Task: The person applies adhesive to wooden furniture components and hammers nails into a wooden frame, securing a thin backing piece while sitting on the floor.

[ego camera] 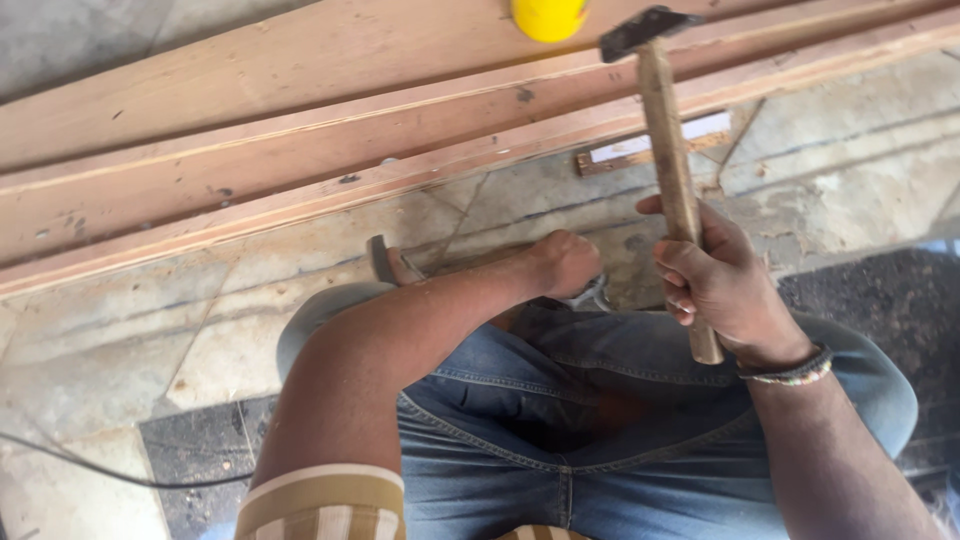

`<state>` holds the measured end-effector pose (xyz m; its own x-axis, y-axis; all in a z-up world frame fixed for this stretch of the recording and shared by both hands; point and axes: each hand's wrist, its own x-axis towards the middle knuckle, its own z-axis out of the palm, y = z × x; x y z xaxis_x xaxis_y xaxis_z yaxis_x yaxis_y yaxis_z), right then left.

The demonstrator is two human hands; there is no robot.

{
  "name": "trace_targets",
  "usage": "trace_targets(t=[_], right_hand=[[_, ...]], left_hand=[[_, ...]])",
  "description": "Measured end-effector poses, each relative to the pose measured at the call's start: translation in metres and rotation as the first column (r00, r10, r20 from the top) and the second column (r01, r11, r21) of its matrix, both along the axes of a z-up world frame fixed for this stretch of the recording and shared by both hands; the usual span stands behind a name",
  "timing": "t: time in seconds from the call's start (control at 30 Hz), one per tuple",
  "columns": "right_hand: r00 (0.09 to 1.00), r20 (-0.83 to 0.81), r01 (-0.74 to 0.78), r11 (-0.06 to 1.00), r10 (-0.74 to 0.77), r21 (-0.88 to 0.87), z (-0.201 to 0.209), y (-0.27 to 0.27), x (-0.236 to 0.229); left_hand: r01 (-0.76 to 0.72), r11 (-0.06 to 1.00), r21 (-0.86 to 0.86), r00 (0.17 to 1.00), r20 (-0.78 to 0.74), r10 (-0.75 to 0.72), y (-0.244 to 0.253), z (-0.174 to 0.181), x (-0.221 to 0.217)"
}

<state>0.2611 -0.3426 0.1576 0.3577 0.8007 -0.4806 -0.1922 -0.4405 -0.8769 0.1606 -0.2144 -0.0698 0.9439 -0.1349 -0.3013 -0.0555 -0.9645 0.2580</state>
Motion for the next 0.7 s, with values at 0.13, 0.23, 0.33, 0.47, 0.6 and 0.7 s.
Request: trace_targets(t=[0.13, 0.23, 0.33, 0.47, 0.6, 0.7], right_hand=[[1.000, 0.001, 0.008, 1.000, -0.008, 0.012, -0.003, 0.003, -0.001], [1.000, -0.011, -0.004, 1.000, 0.004, 0.008, -0.006, 0.003, -0.003], [0.999, 0.033, -0.031, 1.000, 0.031, -0.003, -0.011, -0.001, -0.002], [0.999, 0.017, -0.052, 0.999, 0.052, -0.001, -0.019, -0.010, 0.004], [0.985, 0.026, -0.167, 0.985, 0.168, -0.048, -0.027, 0.002, 0.000], [0.951, 0.066, -0.284, 0.935, 0.303, -0.212, -0.031, 0.033, -0.020]], left_hand=[[-0.122, 0.958, -0.261, 0.986, 0.081, 0.148, 0.021, -0.001, -0.003], [-0.159, 0.910, -0.382, 0.981, 0.044, 0.190, 0.029, 0.002, -0.002], [-0.212, 0.861, -0.463, 0.968, 0.022, 0.250, 0.036, 0.005, 0.006], [-0.313, 0.762, -0.568, 0.888, 0.110, 0.447, 0.077, 0.022, 0.021], [-0.187, 0.704, -0.685, 0.761, 0.352, 0.545, 0.158, 0.047, -0.029], [-0.191, 0.560, -0.806, 0.585, 0.364, 0.725, 0.204, 0.055, -0.130]])
